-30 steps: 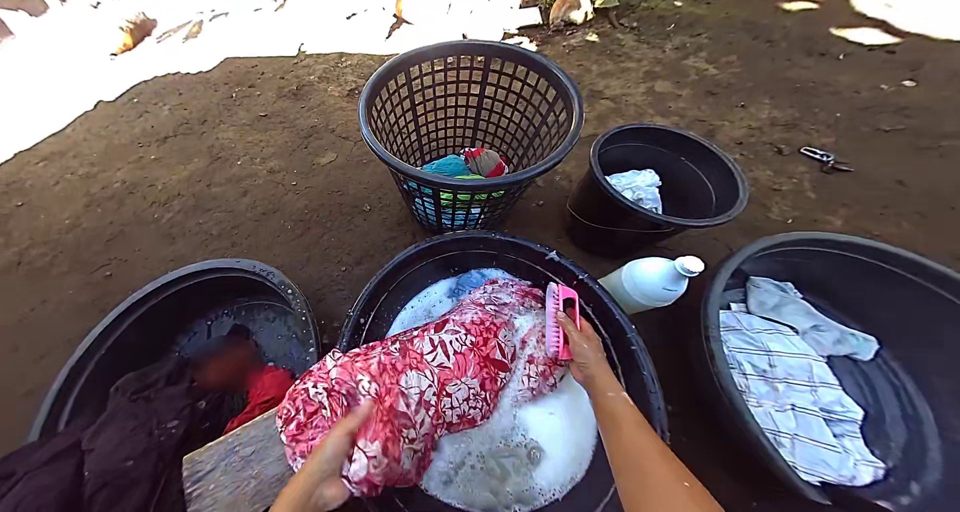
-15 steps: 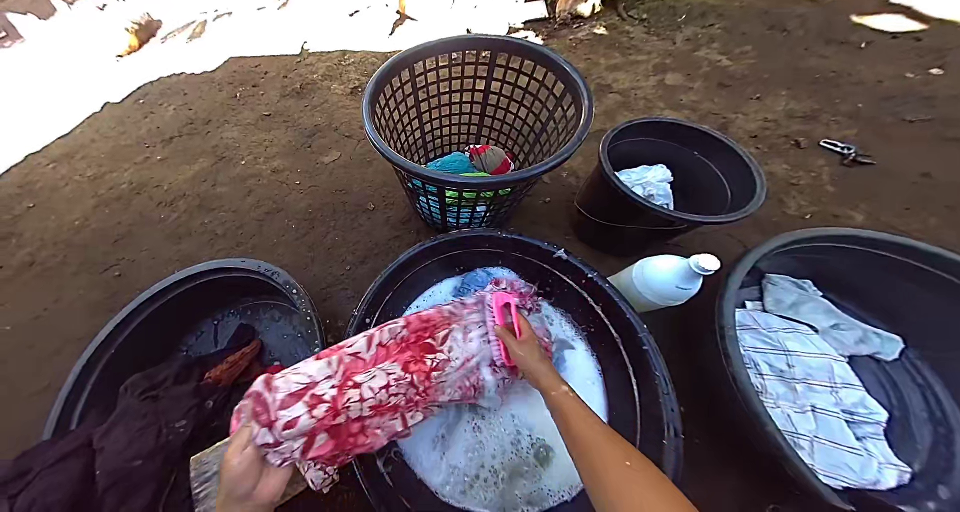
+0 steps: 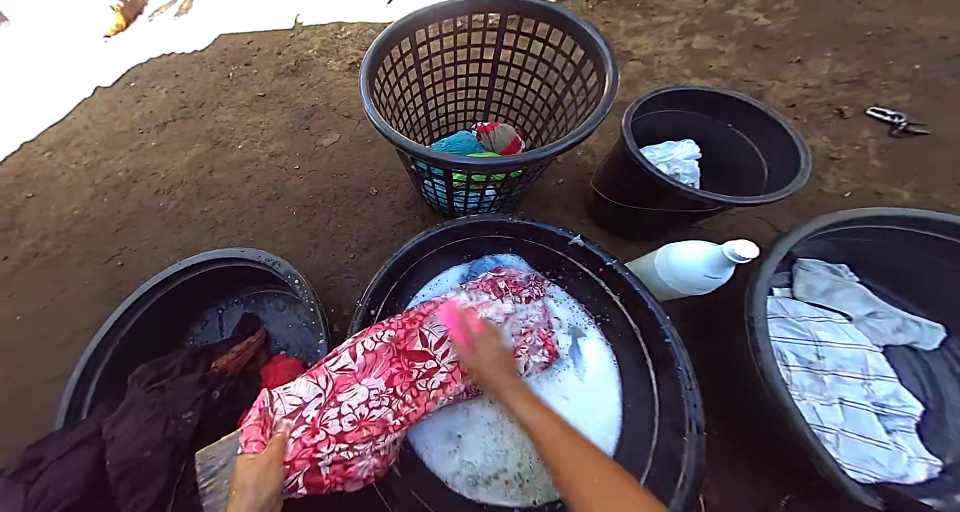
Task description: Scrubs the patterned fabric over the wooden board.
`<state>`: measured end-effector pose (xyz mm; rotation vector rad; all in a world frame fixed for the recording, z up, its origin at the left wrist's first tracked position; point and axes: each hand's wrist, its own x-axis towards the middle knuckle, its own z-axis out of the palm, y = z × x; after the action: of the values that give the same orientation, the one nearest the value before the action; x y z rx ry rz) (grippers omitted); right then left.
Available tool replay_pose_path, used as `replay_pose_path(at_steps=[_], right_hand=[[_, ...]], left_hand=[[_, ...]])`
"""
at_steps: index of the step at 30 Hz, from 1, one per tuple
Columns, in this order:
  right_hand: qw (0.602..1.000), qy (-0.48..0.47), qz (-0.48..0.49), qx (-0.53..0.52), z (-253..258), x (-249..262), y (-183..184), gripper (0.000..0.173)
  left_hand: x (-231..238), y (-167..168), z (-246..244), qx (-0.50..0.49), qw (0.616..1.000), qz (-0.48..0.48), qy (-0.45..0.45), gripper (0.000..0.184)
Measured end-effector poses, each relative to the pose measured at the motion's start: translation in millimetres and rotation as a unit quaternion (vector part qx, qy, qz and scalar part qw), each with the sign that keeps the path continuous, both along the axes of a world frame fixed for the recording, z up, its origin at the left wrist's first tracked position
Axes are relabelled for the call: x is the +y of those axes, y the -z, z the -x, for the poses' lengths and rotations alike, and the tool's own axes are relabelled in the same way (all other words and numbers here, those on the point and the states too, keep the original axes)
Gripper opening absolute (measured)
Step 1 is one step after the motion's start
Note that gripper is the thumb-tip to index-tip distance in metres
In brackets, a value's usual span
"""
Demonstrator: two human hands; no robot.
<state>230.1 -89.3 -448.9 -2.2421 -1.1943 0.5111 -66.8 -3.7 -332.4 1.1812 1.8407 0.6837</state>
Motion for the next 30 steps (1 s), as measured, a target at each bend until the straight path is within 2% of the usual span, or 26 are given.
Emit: replay_pose_path(at_steps=[2, 4, 5, 7, 9, 10, 11, 12, 14, 15, 17, 19, 20, 22, 24, 26, 27, 28, 30], right_hand=[[0.980, 0.085, 0.175, 0.034, -90.4, -14.8, 5.1, 0.070], [0.958, 0.139, 0.244, 0.056, -129.8, -10.4, -10.7, 0.074], [0.961, 0.147, 0.224, 0.066, -121.0, -4.2, -22.1, 0.074], [0.985, 0.090, 0.113, 0.094, -51.4, 9.1, -44.6, 0.072], [0.992, -0.046, -0.017, 0.112, 54.0, 10.7, -61.3, 0.059], [0.984, -0.124, -0.082, 0.098, 96.7, 7.5, -63.6, 0.055], [0.971, -0.197, -0.096, 0.100, 117.6, 5.6, -65.1, 0.055], [0.969, -0.206, -0.117, 0.077, 119.9, 4.7, -55.0, 0.055], [0.990, -0.105, -0.091, 0.025, 69.5, 0.3, -22.8, 0.055], [0.998, -0.053, -0.009, 0.035, 26.1, -5.7, -11.7, 0.060], [0.988, 0.056, 0.134, 0.061, -58.2, -20.4, 4.9, 0.069], [0.965, 0.138, 0.209, 0.075, -102.5, -22.2, -1.8, 0.074], [0.961, 0.149, 0.214, 0.087, -101.3, -15.5, -15.3, 0.075], [0.980, 0.086, 0.142, 0.107, -47.0, 2.4, -47.2, 0.074], [0.989, -0.068, 0.054, 0.121, 51.8, 12.6, -70.7, 0.066], [0.967, -0.223, -0.003, 0.126, 121.3, 15.7, -84.3, 0.061], [0.962, -0.245, -0.018, 0.119, 126.6, 18.3, -79.5, 0.060], [0.972, -0.211, -0.026, 0.102, 113.9, 18.6, -64.7, 0.058], [0.992, -0.084, 0.038, 0.082, 38.0, 12.4, -31.4, 0.061]], left_hand=[[0.3, -3.4, -3.4, 0.002, 1.000, 0.010, -0.005, 0.040], [4.6, -2.0, -8.2, 0.007, 1.000, 0.016, 0.010, 0.041], [4.4, 0.4, -8.1, 0.011, 1.000, 0.017, 0.015, 0.041], [3.5, 3.2, -7.4, 0.020, 0.999, 0.017, 0.019, 0.041], [3.6, 2.3, -8.1, 0.025, 0.999, 0.016, 0.018, 0.042], [3.2, 1.0, -8.2, 0.028, 0.999, 0.015, 0.021, 0.042], [3.4, -0.1, -8.7, 0.028, 0.999, 0.013, 0.023, 0.042], [3.7, 0.0, -7.7, 0.029, 0.999, 0.014, 0.025, 0.042], [3.3, 0.1, -7.3, 0.028, 0.999, 0.018, 0.018, 0.040], [2.9, -0.6, -8.5, 0.028, 0.999, 0.021, 0.011, 0.039], [3.1, -2.1, -11.5, 0.025, 0.999, 0.021, 0.006, 0.036], [4.3, -1.2, -13.4, 0.022, 1.000, 0.019, 0.012, 0.035], [4.9, 0.2, -12.8, 0.022, 0.999, 0.019, 0.016, 0.035], [6.2, 3.2, -12.3, 0.025, 0.999, 0.018, 0.022, 0.036], [5.4, 4.4, -11.7, 0.032, 0.999, 0.018, 0.020, 0.036], [5.1, 1.9, -11.6, 0.030, 0.999, 0.011, 0.022, 0.037], [6.2, 1.8, -10.6, 0.024, 0.999, 0.008, 0.026, 0.038], [6.3, 2.8, -7.7, 0.019, 0.999, 0.009, 0.026, 0.039], [7.4, 3.9, -7.2, 0.014, 1.000, 0.016, 0.021, 0.039]])
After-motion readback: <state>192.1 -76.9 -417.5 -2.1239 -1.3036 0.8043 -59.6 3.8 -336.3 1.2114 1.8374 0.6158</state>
